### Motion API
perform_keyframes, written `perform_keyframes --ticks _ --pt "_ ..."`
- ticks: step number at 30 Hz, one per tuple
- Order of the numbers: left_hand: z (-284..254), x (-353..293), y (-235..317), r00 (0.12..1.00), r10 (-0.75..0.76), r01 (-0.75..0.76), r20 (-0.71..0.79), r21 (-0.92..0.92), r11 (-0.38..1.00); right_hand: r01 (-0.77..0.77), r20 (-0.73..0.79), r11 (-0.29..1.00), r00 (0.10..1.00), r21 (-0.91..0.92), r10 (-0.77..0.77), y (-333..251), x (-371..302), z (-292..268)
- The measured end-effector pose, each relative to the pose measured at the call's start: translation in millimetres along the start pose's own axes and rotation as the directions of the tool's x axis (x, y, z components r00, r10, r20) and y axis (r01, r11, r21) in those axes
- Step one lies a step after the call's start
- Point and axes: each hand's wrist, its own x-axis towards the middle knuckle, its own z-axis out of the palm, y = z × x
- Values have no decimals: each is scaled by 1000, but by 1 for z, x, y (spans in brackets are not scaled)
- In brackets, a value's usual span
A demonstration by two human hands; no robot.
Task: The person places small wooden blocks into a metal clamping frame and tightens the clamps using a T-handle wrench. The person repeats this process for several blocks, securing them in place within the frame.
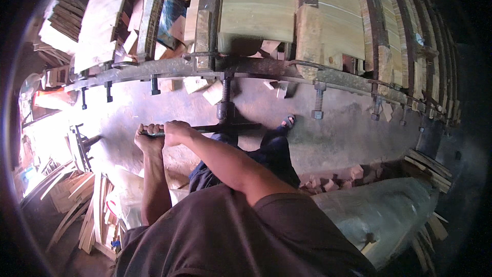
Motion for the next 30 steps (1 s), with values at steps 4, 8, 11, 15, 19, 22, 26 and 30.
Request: perform_keyframes --ticks 4,8,11,15,19,22,26,30 --pt "4 -28 0 989 122 -118 -85 45 992 77 -119 995 989 -69 -85 11 -10 27" --pt "44 -67 -23 962 273 -273 20 150 950 190 -156 982 969 -8 -189 13 -50 1" --pt "71 -114 -44 915 400 -403 62 224 887 316 -239 948 923 33 -300 20 -81 0" --pt "99 -166 -92 878 433 -478 204 340 810 350 -297 926 907 144 -297 35 -119 -11" --pt "99 -177 -114 817 456 -576 353 467 671 467 -324 877 852 117 -411 56 -113 -10" --pt "94 -185 -109 801 450 -595 395 441 672 556 -367 796 811 241 -455 57 -133 -9" --pt "89 -175 -111 741 558 -670 373 466 578 494 -618 755 771 432 -151 131 -124 18" --pt "95 -167 -69 938 320 -347 134 341 874 293 -334 213 923 932 192 235 -135 92"
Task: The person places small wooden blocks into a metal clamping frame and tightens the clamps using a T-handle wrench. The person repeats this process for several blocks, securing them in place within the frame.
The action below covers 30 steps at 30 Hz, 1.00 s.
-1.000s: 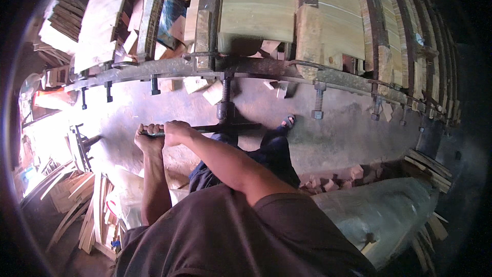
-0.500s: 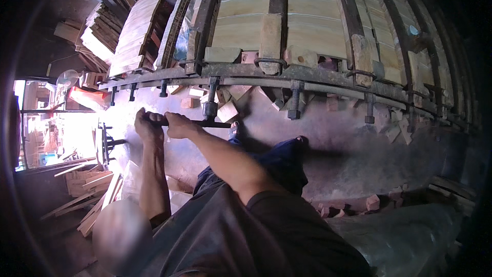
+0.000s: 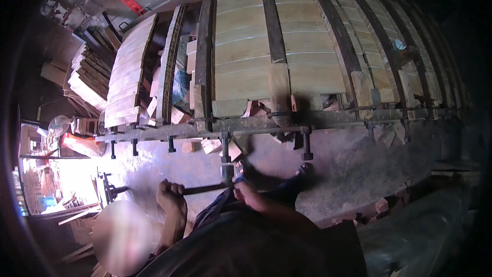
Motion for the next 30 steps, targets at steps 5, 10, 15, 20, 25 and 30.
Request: perform_keyframes --ticks 5,10,15,20,25,30 --pt "16 21 -5 970 -187 164 156 150 975 -437 -96 723 819 535 566 75 8 -33" --pt "67 -2 -59 858 -284 190 429 250 950 42 -178 638 972 769 150 88 -8 -38" --pt "96 -21 -97 767 -448 371 459 253 894 576 -578 60 816 816 28 -6 -34 -41" --pt "80 -11 -140 771 -579 528 266 241 814 724 -729 98 685 682 13 -73 -76 -83" --pt "37 21 -193 810 -585 544 44 315 778 692 -747 347 664 633 40 -97 -86 -131" --pt "6 23 -218 801 -599 181 -21 961 209 665 -727 454 684 593 -54 -109 -95 -153"
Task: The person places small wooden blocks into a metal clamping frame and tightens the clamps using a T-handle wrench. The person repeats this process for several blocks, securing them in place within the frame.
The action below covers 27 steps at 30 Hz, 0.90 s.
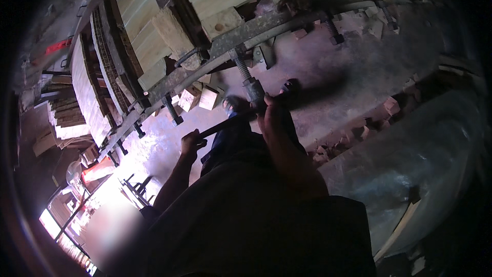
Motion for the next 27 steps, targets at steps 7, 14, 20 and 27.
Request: perform_keyframes --ticks 7,14,20,27 --pt "8 49 11 992 -80 42 103 328 944 -163 -27 983 986 -89 162 -17 12 4" --pt "-2 3 30 998 51 -63 37 517 854 -48 -3 166 965 -985 262 -31 -9 12" --pt "-1 -6 19 984 174 -158 -36 276 948 876 510 -252 451 -412 733 89 -6 97" --pt "25 -12 5 944 114 -264 -311 -498 826 788 -103 -493 493 -369 864 108 -9 111"
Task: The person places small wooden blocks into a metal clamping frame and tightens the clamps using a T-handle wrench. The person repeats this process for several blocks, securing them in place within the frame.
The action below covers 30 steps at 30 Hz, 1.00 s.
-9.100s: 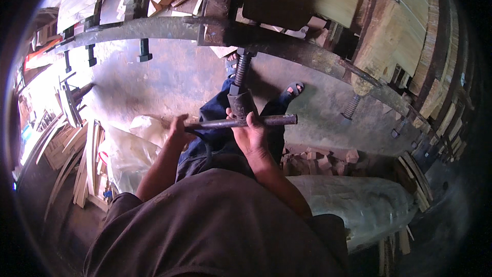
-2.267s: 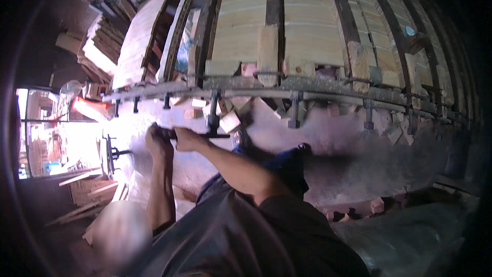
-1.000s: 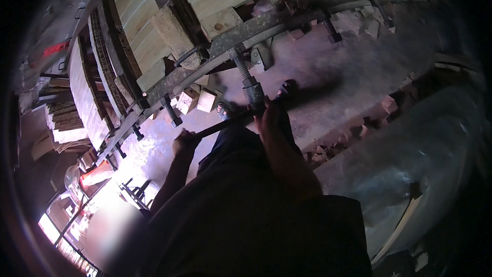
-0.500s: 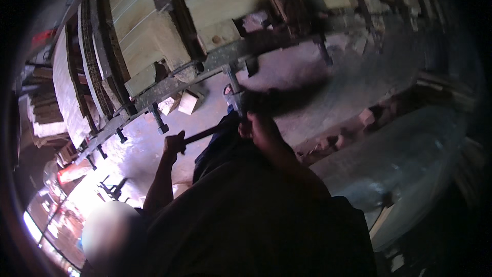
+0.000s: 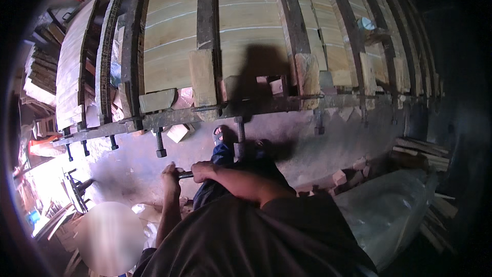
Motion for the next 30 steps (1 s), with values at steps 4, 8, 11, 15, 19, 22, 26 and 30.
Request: perform_keyframes --ticks 4,8,11,15,19,22,26,30 --pt "1 -2 -11 994 -98 101 50 -763 639 57 -5 998 998 0 -57 -1 -19 -8" --pt "23 -43 28 990 -62 -38 -124 -670 741 229 -44 973 973 24 -228 0 -56 -24" --pt "52 -109 64 956 83 -247 -281 -618 747 424 -82 905 904 29 -420 3 -89 -27" --pt "134 -218 92 874 392 -485 -286 -481 731 682 -258 731 706 -4 -660 33 -142 -28" --pt "243 -285 52 689 681 -710 -249 -44 703 851 -315 518 470 -89 -825 89 -192 -29" --pt "243 -305 45 673 722 -709 -161 135 692 857 -369 513 464 -43 -805 89 -229 -26" --pt "226 -306 50 745 660 -666 97 164 728 867 -391 482 402 -129 -828 95 -212 -18" --pt "216 -280 43 600 727 -787 335 83 611 849 -452 523 439 -73 -776 112 -214 -14"
